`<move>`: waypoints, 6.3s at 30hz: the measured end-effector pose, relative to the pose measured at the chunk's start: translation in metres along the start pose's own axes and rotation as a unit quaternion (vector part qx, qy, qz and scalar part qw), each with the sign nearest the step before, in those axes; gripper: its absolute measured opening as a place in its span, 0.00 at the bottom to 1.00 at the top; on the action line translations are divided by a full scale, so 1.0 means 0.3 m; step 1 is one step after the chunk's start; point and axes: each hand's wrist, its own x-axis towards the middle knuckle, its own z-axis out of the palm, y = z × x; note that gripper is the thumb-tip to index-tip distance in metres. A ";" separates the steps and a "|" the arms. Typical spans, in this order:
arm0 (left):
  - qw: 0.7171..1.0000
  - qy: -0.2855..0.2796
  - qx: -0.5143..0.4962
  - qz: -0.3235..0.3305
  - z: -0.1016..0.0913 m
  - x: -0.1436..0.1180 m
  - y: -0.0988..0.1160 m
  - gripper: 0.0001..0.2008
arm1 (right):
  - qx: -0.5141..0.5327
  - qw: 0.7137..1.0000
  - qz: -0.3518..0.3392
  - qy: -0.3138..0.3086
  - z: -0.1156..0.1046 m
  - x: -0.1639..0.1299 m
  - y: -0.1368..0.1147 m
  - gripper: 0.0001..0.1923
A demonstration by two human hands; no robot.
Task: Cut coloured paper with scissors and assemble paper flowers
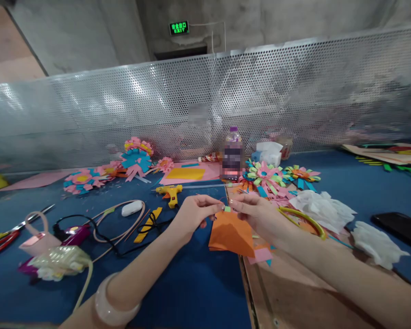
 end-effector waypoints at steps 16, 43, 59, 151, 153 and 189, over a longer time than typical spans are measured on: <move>0.987 0.095 -0.127 0.003 0.067 -0.036 -0.014 0.15 | 0.188 0.980 0.011 0.065 0.099 -0.024 0.035 0.11; 0.986 0.118 -0.115 0.030 0.023 -0.007 -0.017 0.16 | -0.075 0.996 -0.046 0.017 0.037 0.040 -0.008 0.17; 0.992 -0.050 -0.092 -0.071 -0.062 -0.001 0.029 0.21 | -0.603 0.607 -0.505 -0.111 -0.022 0.248 -0.136 0.11; 0.883 -0.165 0.434 0.064 0.007 0.009 0.086 0.07 | -0.725 0.557 -0.294 -0.281 0.009 0.038 -0.113 0.05; 0.890 -0.165 0.421 0.061 0.008 0.014 0.082 0.07 | -0.721 0.567 -0.285 -0.277 0.006 0.041 -0.121 0.07; 0.994 -0.091 0.062 0.019 -0.014 0.031 0.019 0.19 | -0.224 0.955 -0.128 -0.148 -0.024 0.150 -0.056 0.14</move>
